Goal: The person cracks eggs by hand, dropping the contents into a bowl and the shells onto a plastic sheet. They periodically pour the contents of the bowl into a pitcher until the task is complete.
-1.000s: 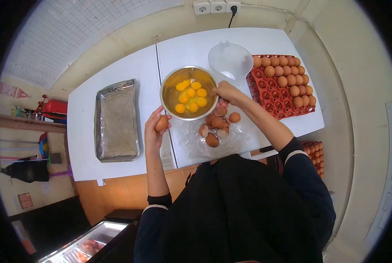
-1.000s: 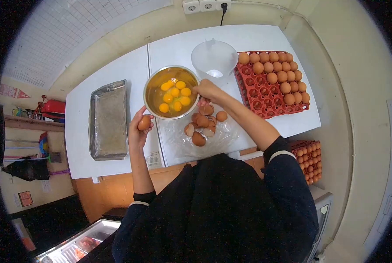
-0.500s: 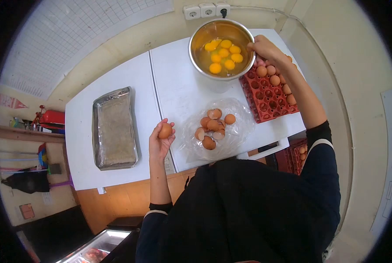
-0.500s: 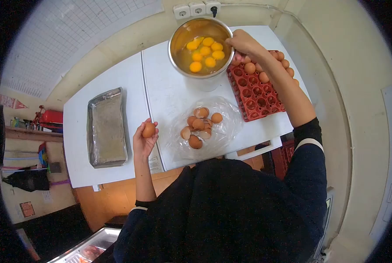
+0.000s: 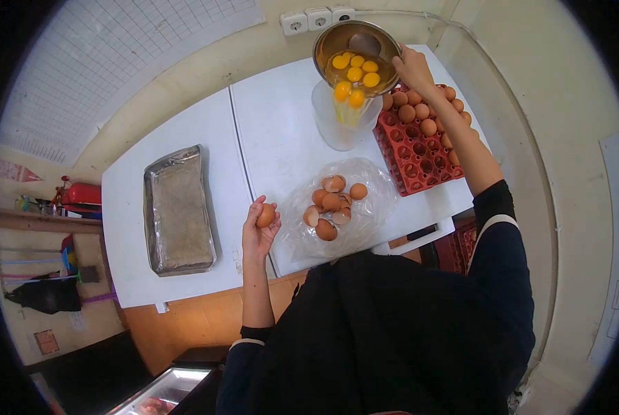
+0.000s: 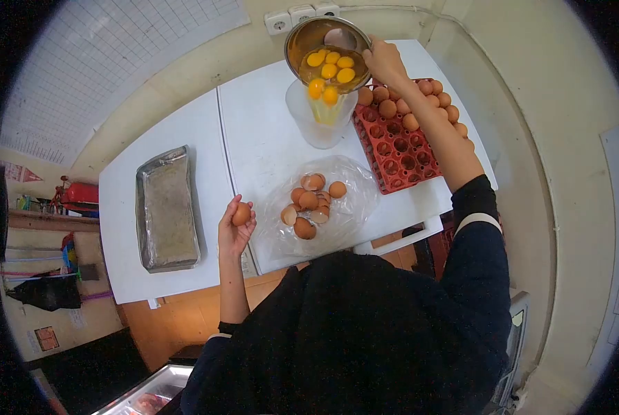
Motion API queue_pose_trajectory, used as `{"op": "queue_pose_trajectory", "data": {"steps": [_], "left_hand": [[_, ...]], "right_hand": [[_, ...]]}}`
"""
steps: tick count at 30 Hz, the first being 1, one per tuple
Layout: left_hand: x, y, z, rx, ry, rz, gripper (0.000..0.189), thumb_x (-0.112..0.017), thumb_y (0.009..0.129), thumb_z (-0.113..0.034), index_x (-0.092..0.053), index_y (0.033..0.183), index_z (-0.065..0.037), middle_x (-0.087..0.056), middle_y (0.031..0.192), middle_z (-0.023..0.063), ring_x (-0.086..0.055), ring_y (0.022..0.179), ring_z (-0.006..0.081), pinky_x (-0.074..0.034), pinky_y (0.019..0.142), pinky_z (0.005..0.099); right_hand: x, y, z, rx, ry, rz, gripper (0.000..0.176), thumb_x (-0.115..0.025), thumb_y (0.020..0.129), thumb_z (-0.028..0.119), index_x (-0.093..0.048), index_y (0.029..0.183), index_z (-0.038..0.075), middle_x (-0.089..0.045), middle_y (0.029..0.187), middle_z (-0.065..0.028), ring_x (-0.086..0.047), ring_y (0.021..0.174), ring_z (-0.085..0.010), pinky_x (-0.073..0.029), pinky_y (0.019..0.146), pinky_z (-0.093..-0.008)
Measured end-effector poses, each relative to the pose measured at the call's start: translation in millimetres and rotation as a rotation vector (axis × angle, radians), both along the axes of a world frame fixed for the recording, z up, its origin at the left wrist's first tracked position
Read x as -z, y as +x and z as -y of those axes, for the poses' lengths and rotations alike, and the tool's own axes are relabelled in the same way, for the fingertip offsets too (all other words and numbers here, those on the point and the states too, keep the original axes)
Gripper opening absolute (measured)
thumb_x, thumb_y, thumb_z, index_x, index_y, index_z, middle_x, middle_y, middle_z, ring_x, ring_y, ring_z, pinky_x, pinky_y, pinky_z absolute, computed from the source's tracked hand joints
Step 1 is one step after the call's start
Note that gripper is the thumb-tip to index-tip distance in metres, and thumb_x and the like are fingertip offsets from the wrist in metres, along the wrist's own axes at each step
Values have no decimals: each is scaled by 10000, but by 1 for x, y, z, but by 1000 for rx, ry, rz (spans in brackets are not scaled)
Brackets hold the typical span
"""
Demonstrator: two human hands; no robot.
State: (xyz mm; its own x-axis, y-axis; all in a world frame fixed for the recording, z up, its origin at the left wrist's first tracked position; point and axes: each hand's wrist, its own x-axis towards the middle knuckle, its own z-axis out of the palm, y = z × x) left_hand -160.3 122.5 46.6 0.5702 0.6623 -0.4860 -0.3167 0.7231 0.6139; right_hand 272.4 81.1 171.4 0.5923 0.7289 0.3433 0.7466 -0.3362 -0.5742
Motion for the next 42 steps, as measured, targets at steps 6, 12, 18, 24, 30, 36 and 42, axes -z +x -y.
{"op": "queue_pose_trajectory", "data": {"steps": [6, 12, 18, 24, 30, 36, 42], "left_hand": [[9, 2, 2, 27, -18, -5, 326, -542, 837, -244, -455, 1109, -90, -550, 955, 113, -572, 757, 186, -506, 625, 274], [7, 6, 4, -16, -71, 31, 320, -544, 833, -231, -460, 1099, -76, -554, 960, 126, -575, 762, 196, -509, 650, 280], [1, 3, 7, -4, -73, 28, 313, -539, 832, -242, -468, 1091, -83, -564, 941, 138, -581, 734, 195, -510, 639, 288], [5, -10, 6, -9, -70, 54, 326, -513, 836, -247, -474, 1115, -81, -563, 952, 149, -583, 704, 192, -511, 613, 284], [4, -26, -3, -71, -27, 108, 407, -516, 822, -228, -447, 1191, -72, -555, 953, 144, -575, 676, 189, -506, 591, 268], [13, -36, -13, -133, -18, 80, 439, -522, 796, -258, -449, 1197, -94, -560, 914, 116, -561, 650, 180, -489, 548, 248], [37, -22, -29, -50, -11, -38, 422, -481, 830, -259, -415, 1230, -141, -572, 881, 107, -559, 598, 169, -480, 494, 251]], "right_hand": [[13, -9, 2, 2, 55, 163, 447, -483, 771, 139, -424, 1204, 44, -577, 686, -236, -577, 668, -383, -464, 644, -446], [31, -29, 11, -111, 162, 356, 606, -530, 748, 69, -304, 1308, 110, -553, 622, -205, -558, 548, -346, -448, 511, -419], [29, -47, 15, -185, 261, 530, 633, -548, 731, 42, -304, 1312, 105, -543, 587, -178, -546, 490, -302, -443, 463, -365], [5, -72, -4, -55, 149, -288, 371, -497, 780, 102, -441, 1101, -75, -576, 576, -188, -558, 421, -234, -467, 426, -331], [16, -129, -23, -250, 14, -1184, 267, -506, 778, 113, -496, 837, -147, -575, 601, -225, -574, 440, -237, -490, 405, -324], [109, -227, -27, -181, -167, -1470, 296, -483, 774, 87, -445, 882, -186, -566, 646, -249, -597, 524, -297, -523, 468, -375], [150, -240, -11, -17, -138, -1449, 355, -519, 797, 158, -455, 907, -173, -574, 663, -233, -595, 531, -288, -520, 470, -366]]}}
